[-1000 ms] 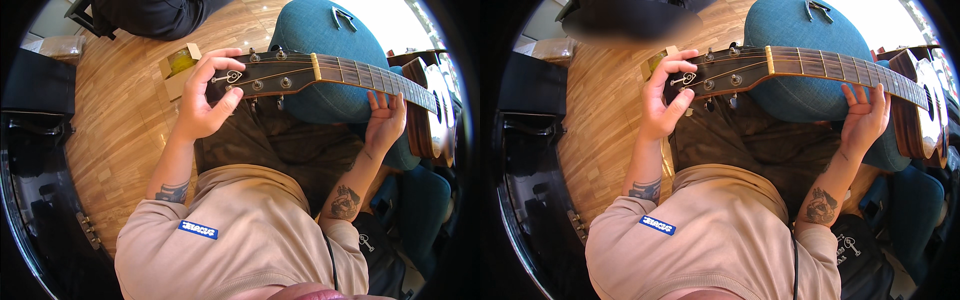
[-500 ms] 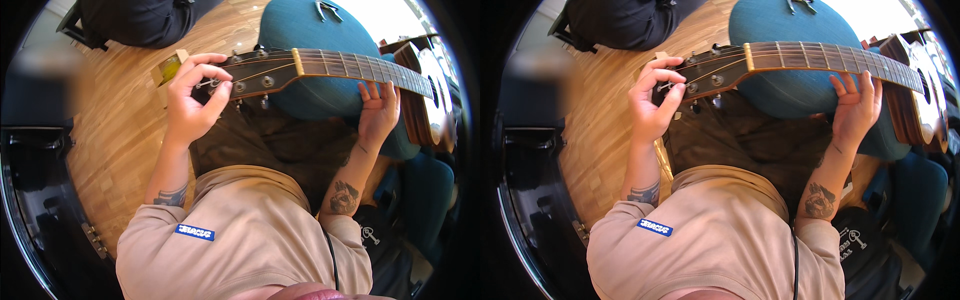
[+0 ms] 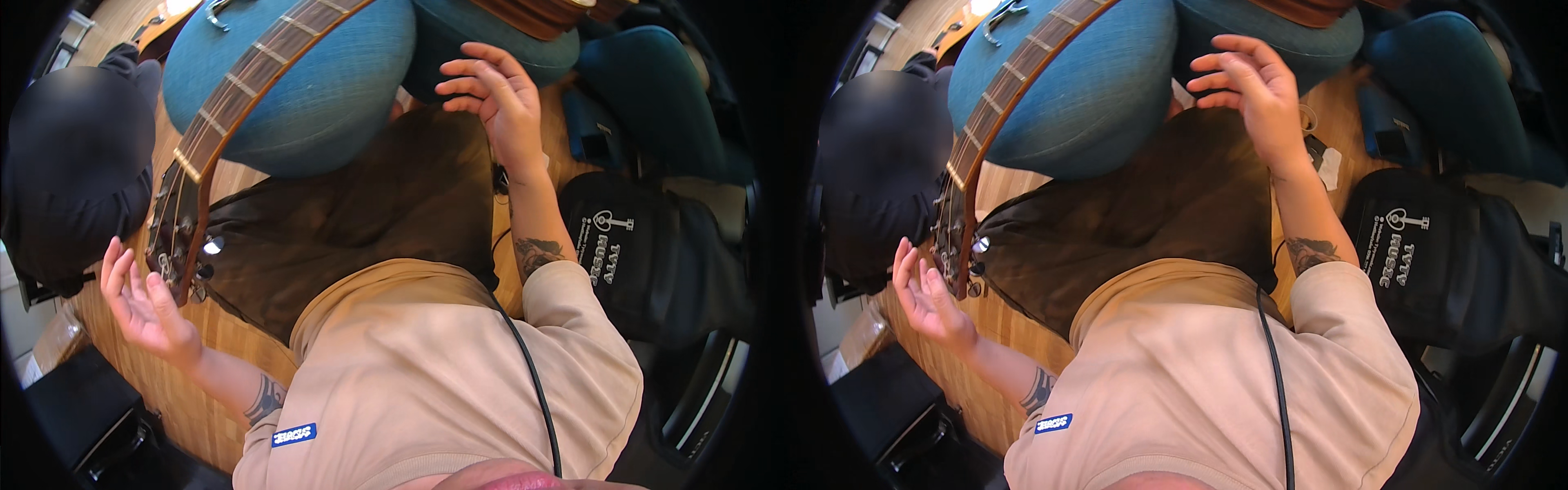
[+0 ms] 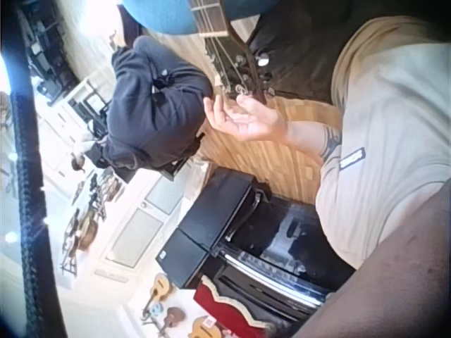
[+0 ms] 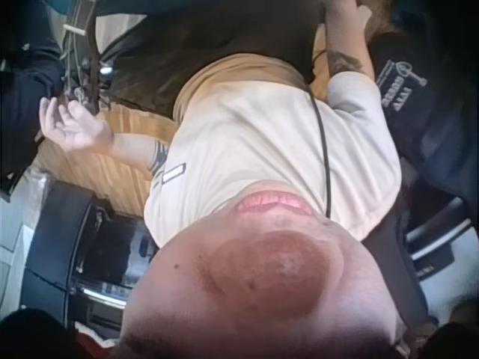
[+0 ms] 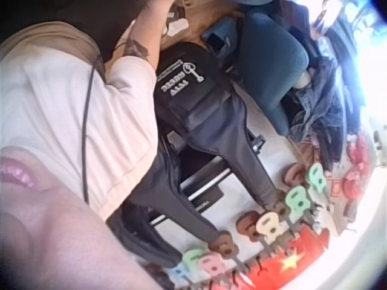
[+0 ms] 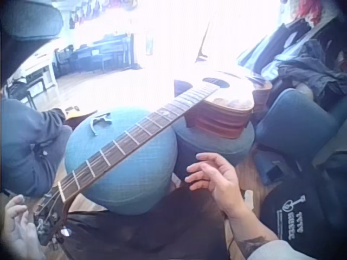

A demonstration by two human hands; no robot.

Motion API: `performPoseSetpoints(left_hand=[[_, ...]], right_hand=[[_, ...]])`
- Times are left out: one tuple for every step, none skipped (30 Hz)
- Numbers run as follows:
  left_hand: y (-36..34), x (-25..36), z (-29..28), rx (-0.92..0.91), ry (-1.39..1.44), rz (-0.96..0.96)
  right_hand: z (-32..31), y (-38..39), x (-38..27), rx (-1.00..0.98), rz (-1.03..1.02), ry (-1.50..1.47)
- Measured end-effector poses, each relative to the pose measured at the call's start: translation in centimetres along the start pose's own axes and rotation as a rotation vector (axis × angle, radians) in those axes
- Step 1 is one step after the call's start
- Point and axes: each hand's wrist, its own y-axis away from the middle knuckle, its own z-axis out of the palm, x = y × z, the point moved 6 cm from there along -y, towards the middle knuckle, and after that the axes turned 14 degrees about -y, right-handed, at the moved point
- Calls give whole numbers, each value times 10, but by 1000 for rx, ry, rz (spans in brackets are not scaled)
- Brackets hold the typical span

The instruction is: The person sits on the floor and replaces a guitar string. They thread the string through the soundhole, pull it taut, and wind it onto the tuning peg at the headstock.

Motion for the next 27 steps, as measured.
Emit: performPoseSetpoints(left_hand=[[-3,6,-1,0,-51,24],[-4,12,-1,12,-80,42],[-7,18,0,17,-101,72],[-8,25,-1,22,-124,99],[-9,32,-1,28,-147,126],[-11,42,2,49,-150,149],[-8,52,0,73,-166,198],[-6,60,-2,97,-182,246],[-5,69,1,115,-203,293],[-1,86,4,146,-204,407],[5,102,14,114,-166,475],[12,119,30,77,-100,553],[21,137,42,44,-58,618],[24,152,60,-54,10,633],[30,166,77,-143,76,646],[34,177,96,-241,157,629],[37,183,118,-340,239,612],[38,187,142,-415,294,632],[43,187,166,-480,358,655],[49,189,185,-568,364,627],[55,191,203,-661,366,599],[59,196,217,-735,365,661],[62,204,231,-783,392,668],[68,207,244,-822,414,652],[72,212,258,-858,439,642],[73,219,268,-886,424,677],[75,225,280,-909,435,687]], right_hand=[[3,5,0,-23,13,9],[10,10,0,-50,23,3],[16,17,0,-66,24,-3],[21,22,3,-84,33,-17],[31,26,6,-117,44,-43],[36,30,9,-141,40,-32],[42,35,10,-175,29,-21],[45,39,9,-203,5,18],[44,41,11,-228,-9,53],[42,43,15,-239,-28,17],[36,44,15,-225,-17,16],[26,49,12,-188,-17,29],[20,51,11,-173,-4,30],[11,54,8,-141,3,38],[3,57,7,-118,-3,46],[-6,57,8,-99,-5,52],[-16,57,8,-77,-7,59],[-32,56,5,-43,-12,98],[-53,55,6,12,-16,116],[-79,53,8,96,13,149],[-108,52,12,184,46,177],[-138,50,15,227,12,247],[-167,50,16,275,-15,317],[-192,50,18,347,12,374],[-217,49,20,374,41,503],[-243,50,22,404,71,635],[-267,46,23,432,97,765]])
